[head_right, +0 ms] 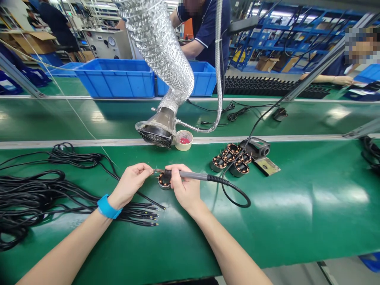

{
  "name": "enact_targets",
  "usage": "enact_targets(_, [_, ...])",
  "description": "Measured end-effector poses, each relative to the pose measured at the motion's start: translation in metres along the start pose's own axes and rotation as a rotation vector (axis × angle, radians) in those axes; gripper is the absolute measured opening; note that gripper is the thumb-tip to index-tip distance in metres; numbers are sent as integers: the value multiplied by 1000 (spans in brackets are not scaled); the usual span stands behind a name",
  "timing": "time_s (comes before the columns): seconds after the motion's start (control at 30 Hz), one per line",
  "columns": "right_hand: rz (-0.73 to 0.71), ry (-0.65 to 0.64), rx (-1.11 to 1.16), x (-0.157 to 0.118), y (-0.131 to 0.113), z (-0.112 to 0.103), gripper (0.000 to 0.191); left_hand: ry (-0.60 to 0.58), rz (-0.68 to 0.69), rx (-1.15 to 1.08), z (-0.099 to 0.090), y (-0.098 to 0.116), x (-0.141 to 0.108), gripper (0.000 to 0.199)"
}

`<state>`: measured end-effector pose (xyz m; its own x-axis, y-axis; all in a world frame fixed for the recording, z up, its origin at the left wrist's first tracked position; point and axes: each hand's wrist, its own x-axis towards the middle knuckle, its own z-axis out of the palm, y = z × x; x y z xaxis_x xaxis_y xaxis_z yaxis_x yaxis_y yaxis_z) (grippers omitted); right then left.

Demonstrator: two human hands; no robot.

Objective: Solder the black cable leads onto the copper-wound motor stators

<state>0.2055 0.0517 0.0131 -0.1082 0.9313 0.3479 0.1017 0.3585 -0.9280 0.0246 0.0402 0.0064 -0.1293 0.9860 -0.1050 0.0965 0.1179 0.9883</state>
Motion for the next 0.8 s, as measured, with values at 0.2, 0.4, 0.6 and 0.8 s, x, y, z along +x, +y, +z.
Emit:
enact_targets(0.2, [-26, 61, 11, 0, -5, -1, 34, -3, 0, 1, 0, 1, -1, 19])
enact_targets(0.4, [-41, 58, -5, 0, -3, -2, 34, -3, -4, -1, 0, 1, 0, 20])
enact_targets(0.6, [-69, 44, -20, 0, -1, -3, 33, -2, -9, -7, 0, 2, 0, 20])
enact_targets(0.8, [-106, 21, -28, -1, 4, -2, 27, -11, -15, -2, 0, 0, 0, 18])
